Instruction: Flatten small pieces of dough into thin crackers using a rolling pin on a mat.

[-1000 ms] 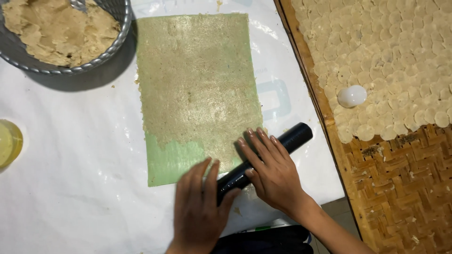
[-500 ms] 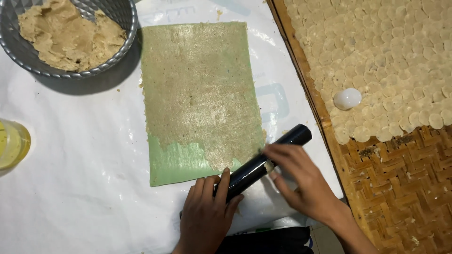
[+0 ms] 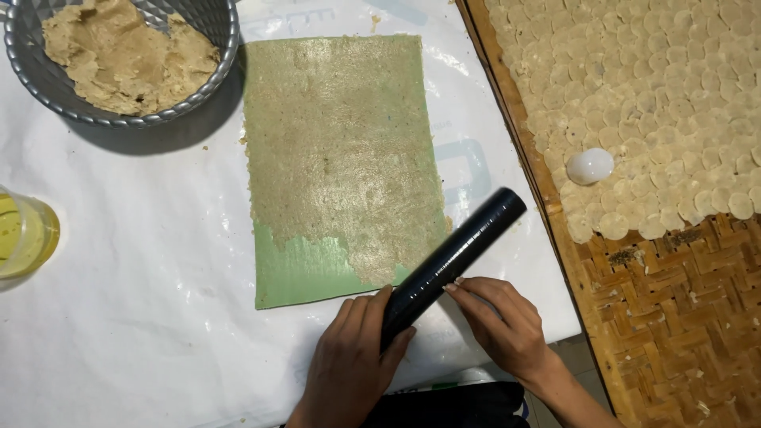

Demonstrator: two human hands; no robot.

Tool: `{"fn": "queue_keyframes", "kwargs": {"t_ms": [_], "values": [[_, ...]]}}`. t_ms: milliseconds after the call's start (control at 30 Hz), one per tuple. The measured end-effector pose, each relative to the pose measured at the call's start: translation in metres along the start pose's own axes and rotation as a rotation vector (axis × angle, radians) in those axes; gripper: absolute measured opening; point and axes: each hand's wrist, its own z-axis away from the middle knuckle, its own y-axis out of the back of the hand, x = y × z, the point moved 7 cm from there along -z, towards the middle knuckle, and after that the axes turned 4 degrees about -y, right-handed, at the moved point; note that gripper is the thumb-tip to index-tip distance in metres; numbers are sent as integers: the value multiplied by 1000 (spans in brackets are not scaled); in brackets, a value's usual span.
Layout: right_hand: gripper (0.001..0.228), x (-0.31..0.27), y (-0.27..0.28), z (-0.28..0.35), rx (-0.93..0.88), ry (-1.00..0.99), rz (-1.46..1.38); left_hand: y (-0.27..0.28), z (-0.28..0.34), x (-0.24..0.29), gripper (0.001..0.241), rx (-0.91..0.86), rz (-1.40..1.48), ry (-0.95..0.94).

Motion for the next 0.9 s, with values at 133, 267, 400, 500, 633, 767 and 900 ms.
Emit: {"fn": "queue_keyframes", "kwargs": {"t_ms": [133,267,400,500,633,767,900], "values": [[20,35,-11,14,71,-178,-36,18,-2,-13,50,87,85,150],[29,36,4,-15,47,-400,-131,57,0,-17,54,249,-2,191],[22,38,-14,-43,-82,-396,-236,74,10,-24,52,309,-10,336],[19,28,-28,-68,-198,-348,-262,78,15,-27,51,321,1,371],[12,26,-45,-84,-264,-299,-103,78,12,-25,51,343,-55,303],[16,20,-39,-88,-202,-253,-94,77,0,-25,52,321,-119,205],[25,35,-28,-75,-270,-298,-33,73,-14,-16,54,237,-312,4]]}}
